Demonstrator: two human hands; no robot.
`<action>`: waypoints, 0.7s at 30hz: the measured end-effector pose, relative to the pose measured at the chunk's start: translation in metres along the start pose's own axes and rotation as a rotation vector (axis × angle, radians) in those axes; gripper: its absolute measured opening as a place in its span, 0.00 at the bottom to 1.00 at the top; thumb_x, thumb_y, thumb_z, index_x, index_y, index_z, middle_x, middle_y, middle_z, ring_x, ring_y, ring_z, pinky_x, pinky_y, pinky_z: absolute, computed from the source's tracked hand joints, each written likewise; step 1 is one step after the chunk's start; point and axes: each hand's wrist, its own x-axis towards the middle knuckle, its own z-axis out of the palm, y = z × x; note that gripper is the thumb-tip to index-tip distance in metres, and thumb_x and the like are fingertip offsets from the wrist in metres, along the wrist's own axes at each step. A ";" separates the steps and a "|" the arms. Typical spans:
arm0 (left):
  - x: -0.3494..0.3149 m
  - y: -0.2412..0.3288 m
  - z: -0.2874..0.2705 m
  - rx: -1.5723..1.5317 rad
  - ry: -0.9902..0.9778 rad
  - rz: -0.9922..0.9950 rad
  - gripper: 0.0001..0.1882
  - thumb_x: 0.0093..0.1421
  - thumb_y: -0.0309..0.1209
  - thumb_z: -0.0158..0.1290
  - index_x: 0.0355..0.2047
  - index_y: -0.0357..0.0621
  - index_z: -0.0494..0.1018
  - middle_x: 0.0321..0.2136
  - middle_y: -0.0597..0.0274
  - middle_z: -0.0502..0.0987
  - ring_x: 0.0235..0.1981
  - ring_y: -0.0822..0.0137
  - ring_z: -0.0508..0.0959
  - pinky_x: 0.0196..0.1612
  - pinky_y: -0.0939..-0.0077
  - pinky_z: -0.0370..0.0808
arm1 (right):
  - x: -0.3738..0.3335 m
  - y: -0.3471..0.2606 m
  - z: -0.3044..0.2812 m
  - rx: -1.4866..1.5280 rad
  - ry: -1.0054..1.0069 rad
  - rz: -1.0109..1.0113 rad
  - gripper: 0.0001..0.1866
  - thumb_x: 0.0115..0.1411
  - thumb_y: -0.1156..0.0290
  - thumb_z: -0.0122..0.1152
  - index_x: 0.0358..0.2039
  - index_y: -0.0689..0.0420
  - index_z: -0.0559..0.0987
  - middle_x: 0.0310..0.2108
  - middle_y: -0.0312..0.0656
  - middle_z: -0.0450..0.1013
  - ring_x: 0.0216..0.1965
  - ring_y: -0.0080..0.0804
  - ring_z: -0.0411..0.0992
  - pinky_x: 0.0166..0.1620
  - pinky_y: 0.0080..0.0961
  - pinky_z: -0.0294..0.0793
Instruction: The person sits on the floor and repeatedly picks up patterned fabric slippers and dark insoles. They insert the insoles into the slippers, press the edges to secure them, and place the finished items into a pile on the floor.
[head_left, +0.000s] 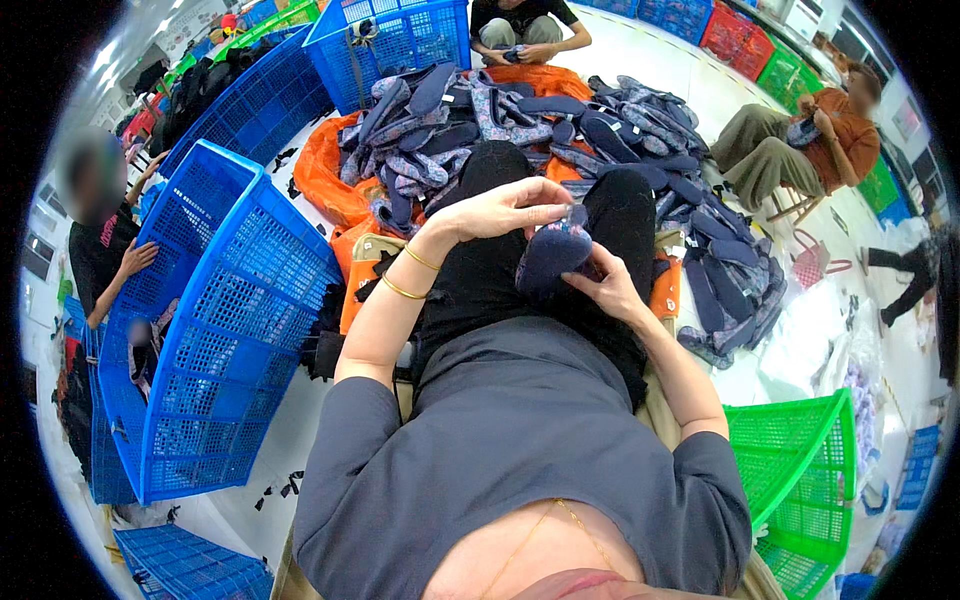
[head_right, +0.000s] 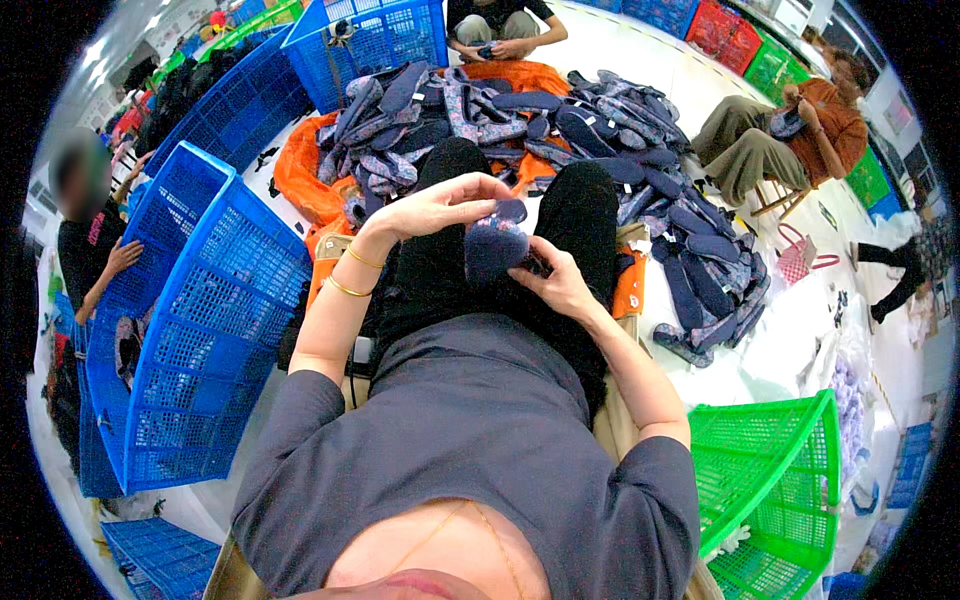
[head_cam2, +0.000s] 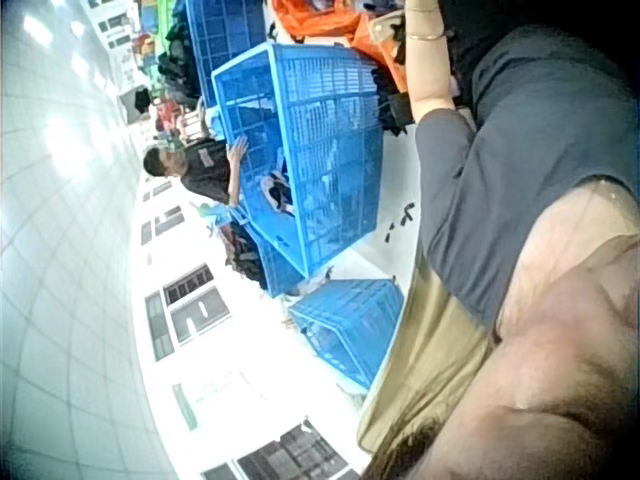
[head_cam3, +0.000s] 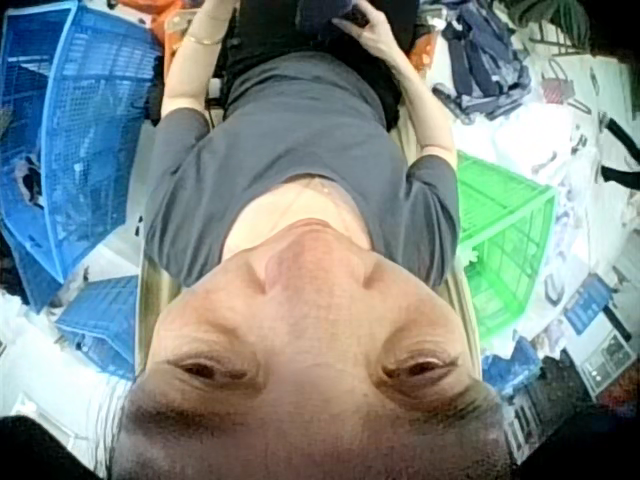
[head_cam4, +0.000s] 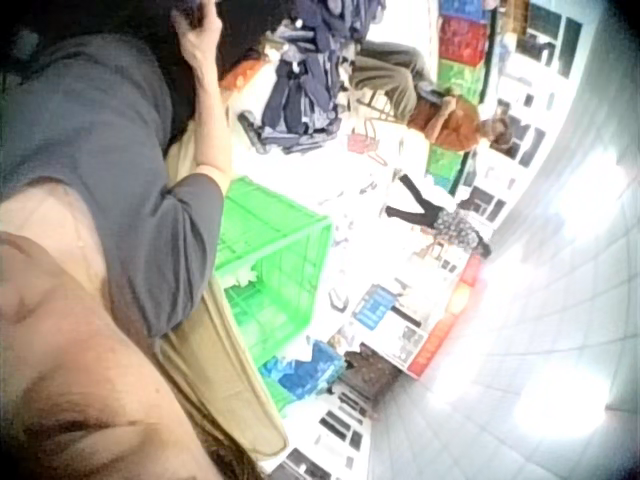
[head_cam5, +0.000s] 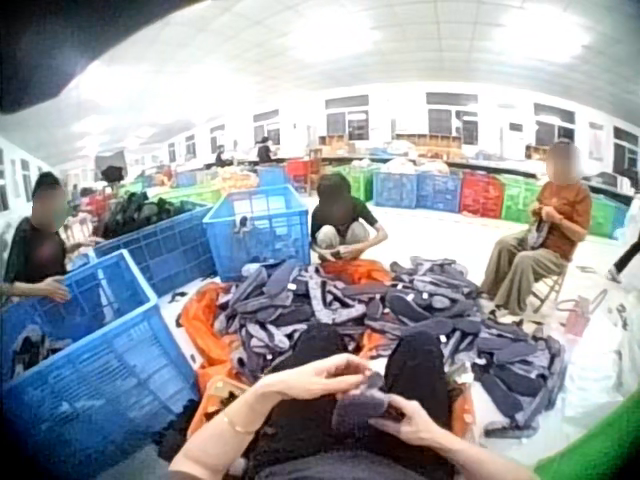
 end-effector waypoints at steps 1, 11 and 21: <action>0.000 -0.007 0.005 -0.017 0.053 0.035 0.21 0.67 0.40 0.48 0.54 0.41 0.67 0.48 0.65 0.72 0.48 0.75 0.70 0.51 0.78 0.68 | -0.001 0.010 0.005 0.035 0.002 -0.001 0.22 0.54 0.73 0.67 0.50 0.60 0.73 0.37 0.39 0.76 0.38 0.23 0.72 0.45 0.23 0.71; -0.001 -0.028 0.030 -0.059 -0.041 0.032 0.10 0.61 0.36 0.58 0.33 0.45 0.71 0.28 0.76 0.69 0.32 0.82 0.67 0.35 0.84 0.67 | -0.015 0.006 -0.017 0.033 -0.220 0.080 0.22 0.53 0.77 0.65 0.49 0.60 0.75 0.44 0.39 0.76 0.47 0.25 0.71 0.53 0.25 0.69; -0.024 -0.010 0.043 -0.408 -0.059 -0.043 0.32 0.54 0.22 0.60 0.58 0.40 0.60 0.41 0.61 0.77 0.42 0.74 0.76 0.48 0.81 0.72 | -0.006 -0.037 -0.052 0.313 -0.147 0.095 0.18 0.57 0.76 0.63 0.49 0.61 0.75 0.41 0.37 0.76 0.43 0.21 0.72 0.49 0.22 0.71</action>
